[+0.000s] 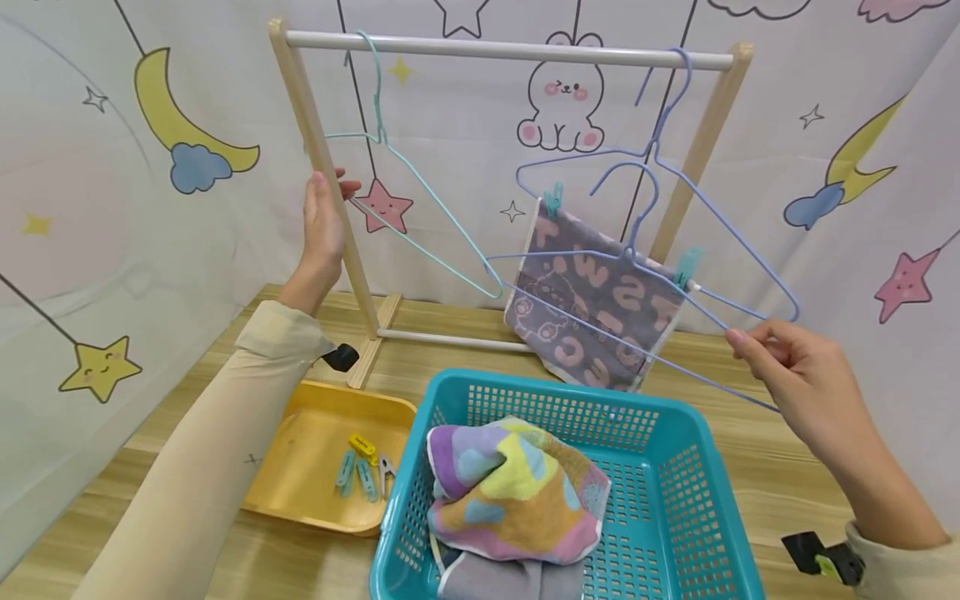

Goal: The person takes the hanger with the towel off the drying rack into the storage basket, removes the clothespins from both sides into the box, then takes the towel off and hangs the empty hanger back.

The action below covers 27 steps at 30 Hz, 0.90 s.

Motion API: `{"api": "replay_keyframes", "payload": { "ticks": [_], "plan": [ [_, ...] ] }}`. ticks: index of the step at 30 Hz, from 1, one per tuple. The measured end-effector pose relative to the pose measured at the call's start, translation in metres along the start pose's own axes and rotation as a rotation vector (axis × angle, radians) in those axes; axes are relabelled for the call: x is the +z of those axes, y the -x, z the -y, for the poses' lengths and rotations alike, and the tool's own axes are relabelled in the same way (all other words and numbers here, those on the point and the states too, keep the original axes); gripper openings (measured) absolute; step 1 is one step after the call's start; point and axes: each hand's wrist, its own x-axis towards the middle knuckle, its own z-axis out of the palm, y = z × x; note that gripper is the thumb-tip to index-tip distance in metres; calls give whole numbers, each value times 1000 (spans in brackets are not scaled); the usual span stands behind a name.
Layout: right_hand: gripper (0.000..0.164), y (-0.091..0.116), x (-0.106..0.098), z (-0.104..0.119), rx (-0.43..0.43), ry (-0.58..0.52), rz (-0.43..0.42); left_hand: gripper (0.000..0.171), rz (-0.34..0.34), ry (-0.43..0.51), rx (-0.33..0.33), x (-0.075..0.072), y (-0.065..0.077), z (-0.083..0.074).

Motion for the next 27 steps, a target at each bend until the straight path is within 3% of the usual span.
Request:
{"api": "replay_keyframes", "payload": {
  "ticks": [9,16,27],
  "plan": [
    [19,-12,-10,18,-39,-7,-29,41,13,62,-4,4,-4,0],
    [16,-22,-13,33,-22,6,-86,42,20,23,-20,8,-7,3],
    [31,-55,-6,73,-52,85,-172,45,8,-8,-30,0,0,7]
  ]
}}
